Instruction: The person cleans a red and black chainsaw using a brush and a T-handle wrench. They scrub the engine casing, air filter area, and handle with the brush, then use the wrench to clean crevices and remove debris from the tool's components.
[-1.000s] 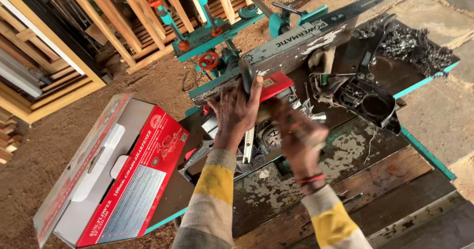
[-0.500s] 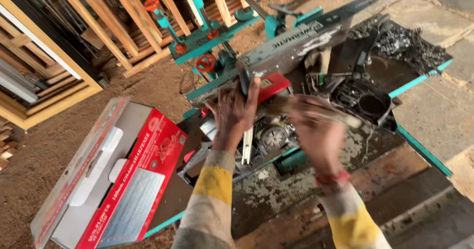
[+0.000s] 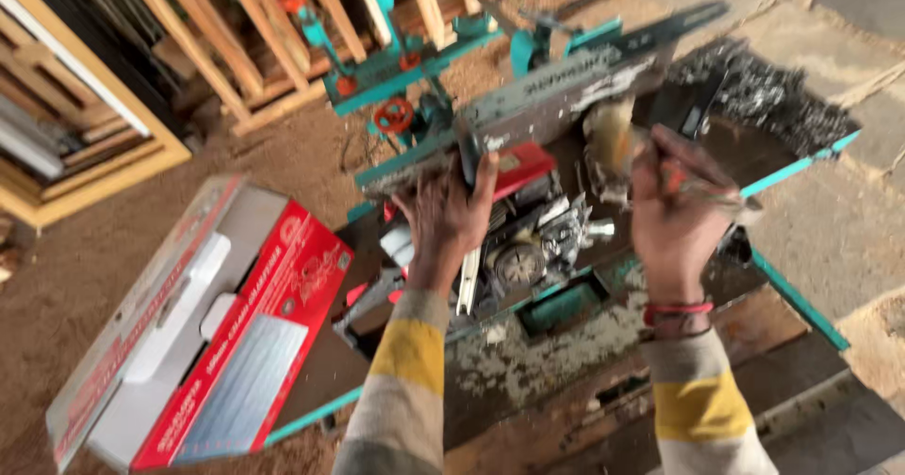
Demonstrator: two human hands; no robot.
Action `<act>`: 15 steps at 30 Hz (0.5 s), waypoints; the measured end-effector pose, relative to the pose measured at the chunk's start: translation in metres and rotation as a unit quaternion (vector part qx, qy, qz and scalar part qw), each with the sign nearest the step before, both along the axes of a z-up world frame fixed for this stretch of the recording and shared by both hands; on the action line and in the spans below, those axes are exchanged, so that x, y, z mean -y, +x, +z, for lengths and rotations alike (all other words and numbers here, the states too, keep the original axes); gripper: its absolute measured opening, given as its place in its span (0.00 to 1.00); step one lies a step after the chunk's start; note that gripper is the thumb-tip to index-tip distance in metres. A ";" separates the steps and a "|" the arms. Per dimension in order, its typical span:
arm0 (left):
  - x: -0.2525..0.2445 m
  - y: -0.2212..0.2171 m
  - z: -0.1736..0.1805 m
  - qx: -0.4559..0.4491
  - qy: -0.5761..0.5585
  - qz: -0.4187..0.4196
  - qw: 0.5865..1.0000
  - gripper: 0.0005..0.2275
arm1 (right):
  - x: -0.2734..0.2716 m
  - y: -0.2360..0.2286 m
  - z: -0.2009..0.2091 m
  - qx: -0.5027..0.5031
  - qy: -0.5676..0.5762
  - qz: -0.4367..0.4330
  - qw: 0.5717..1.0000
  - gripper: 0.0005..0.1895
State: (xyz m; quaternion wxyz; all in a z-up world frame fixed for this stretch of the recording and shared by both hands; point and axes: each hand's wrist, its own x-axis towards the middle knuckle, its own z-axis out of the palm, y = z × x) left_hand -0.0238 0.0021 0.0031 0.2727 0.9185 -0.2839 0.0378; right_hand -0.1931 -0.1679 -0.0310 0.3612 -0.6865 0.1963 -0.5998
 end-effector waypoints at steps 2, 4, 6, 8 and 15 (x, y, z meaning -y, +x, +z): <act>-0.003 -0.002 0.004 -0.052 0.050 0.004 0.997 0.34 | 0.007 -0.001 -0.011 -0.082 0.084 0.136 0.984 0.08; -0.002 -0.003 0.011 -0.055 0.051 -0.002 0.997 0.33 | 0.022 0.000 -0.016 -0.128 0.182 0.207 0.953 0.09; -0.005 -0.005 0.014 -0.013 0.007 -0.010 1.000 0.33 | 0.040 0.001 -0.019 -0.144 0.300 0.219 0.917 0.09; -0.002 -0.001 0.011 0.003 0.046 0.003 0.999 0.32 | 0.064 -0.004 -0.020 -0.069 0.251 0.229 0.938 0.06; -0.010 0.006 -0.001 0.073 0.048 -0.008 0.996 0.14 | 0.100 0.013 -0.048 -0.154 0.353 0.346 0.855 0.07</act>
